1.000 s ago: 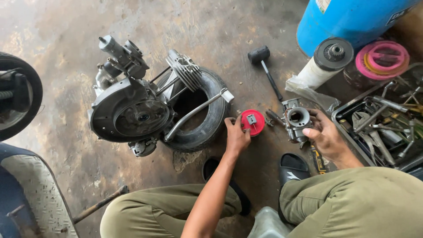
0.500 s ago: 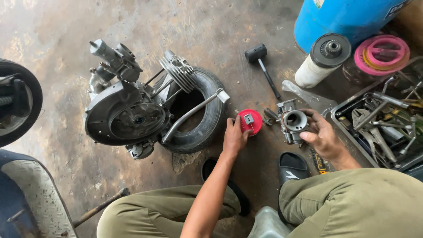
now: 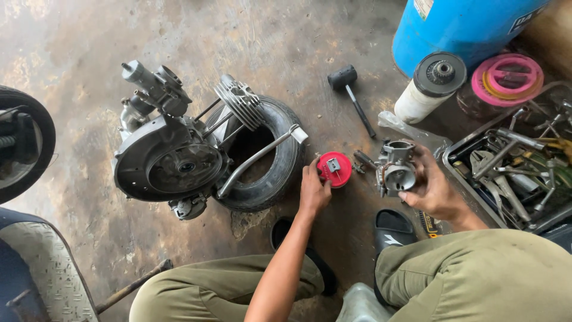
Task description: The person sits on the workshop floor next to a disassembled motorcycle engine and works on a carburetor. They turn the carburetor over in their hands, use a socket driver to loosen and tighten its parts, separate a small metal fitting from it, and continue driving fasteners on the carburetor body.
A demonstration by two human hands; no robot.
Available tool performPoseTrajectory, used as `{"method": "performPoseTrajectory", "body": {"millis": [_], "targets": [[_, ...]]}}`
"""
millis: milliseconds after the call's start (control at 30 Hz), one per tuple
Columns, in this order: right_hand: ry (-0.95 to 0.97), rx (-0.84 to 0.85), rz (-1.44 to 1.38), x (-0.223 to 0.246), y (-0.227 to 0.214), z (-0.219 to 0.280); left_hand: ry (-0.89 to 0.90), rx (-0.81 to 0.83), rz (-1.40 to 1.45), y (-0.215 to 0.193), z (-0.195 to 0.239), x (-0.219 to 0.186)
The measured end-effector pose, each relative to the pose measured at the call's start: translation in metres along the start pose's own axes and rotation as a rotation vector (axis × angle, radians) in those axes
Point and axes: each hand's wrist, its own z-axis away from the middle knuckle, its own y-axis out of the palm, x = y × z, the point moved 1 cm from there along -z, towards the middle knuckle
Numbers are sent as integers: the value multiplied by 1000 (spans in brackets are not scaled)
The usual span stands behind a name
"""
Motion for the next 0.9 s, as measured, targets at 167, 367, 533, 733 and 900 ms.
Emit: {"method": "performPoseTrajectory", "body": {"millis": [167, 367, 533, 733, 900], "targets": [[15, 6, 55, -15, -19, 4, -16, -44, 132, -3, -1, -4], [108, -12, 29, -19, -27, 2, -37, -50, 128, -7, 2, -4], [118, -2, 45, -26, -29, 1, -54, -109, 71, -7, 2, -3], [259, 76, 36, 5, -33, -13, -115, -147, 173, -40, 15, -79], [370, 166, 178, 86, -14, -34, -26, 24, 655, -61, 36, -178]]}}
